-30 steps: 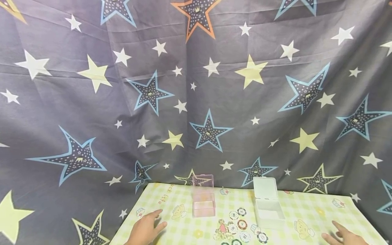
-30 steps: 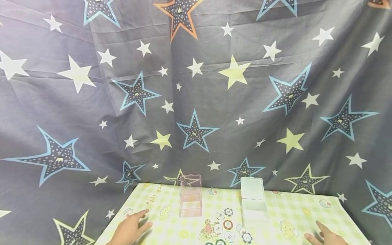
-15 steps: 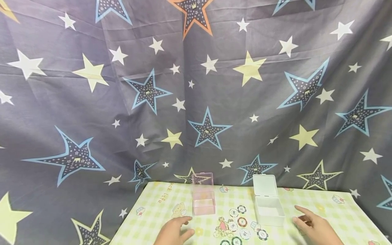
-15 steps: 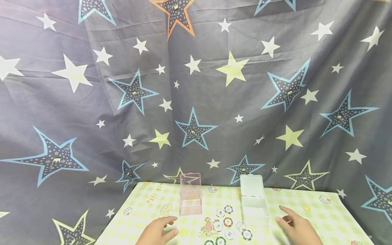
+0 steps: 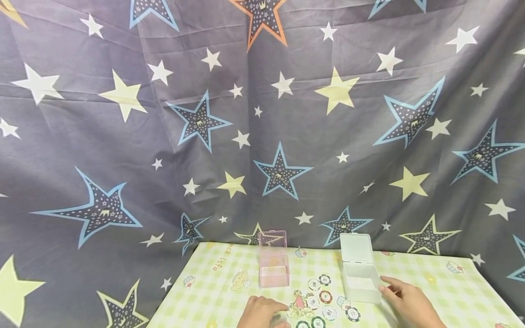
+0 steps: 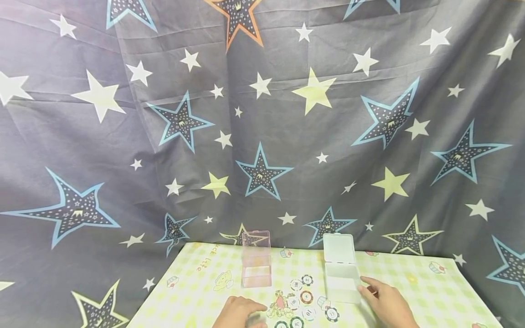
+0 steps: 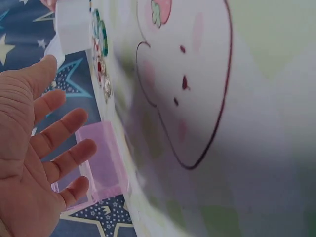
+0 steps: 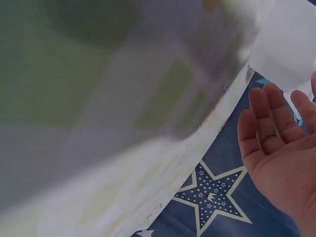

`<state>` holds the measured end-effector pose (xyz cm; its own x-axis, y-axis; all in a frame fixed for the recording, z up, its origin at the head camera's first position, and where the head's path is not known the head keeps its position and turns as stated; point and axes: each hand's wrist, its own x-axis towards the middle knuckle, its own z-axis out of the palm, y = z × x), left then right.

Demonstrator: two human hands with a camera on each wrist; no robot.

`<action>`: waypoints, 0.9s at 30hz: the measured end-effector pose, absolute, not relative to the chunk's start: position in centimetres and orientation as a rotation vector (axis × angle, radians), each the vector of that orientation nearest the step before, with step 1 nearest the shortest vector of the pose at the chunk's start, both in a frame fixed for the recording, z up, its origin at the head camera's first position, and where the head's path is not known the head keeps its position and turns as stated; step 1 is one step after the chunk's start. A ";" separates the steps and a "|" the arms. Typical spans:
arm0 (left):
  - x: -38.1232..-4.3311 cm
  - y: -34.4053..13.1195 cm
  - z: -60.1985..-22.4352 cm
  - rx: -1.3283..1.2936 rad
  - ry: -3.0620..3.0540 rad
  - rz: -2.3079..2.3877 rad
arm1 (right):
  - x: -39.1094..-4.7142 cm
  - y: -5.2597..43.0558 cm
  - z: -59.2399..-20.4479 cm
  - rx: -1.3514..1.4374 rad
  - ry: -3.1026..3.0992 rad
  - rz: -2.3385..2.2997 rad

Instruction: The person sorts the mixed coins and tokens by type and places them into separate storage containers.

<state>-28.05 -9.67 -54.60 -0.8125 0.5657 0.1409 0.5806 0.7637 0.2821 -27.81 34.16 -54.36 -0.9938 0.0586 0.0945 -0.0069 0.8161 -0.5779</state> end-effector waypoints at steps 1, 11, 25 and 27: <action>-28.1 -9.5 -54.7 -0.949 -2.911 -0.484 | -27.8 34.2 -54.5 -0.044 -2.895 0.918; -28.5 -9.0 -55.8 -0.981 -2.897 -0.467 | -27.8 34.2 -54.6 -0.058 -2.886 0.937; -28.7 -8.4 -57.2 -1.010 -2.950 -0.513 | -27.7 33.6 -55.1 -0.087 -2.868 1.000; -28.7 -8.3 -57.3 -1.002 -2.963 -0.526 | -27.8 33.5 -55.2 -0.094 -2.868 1.005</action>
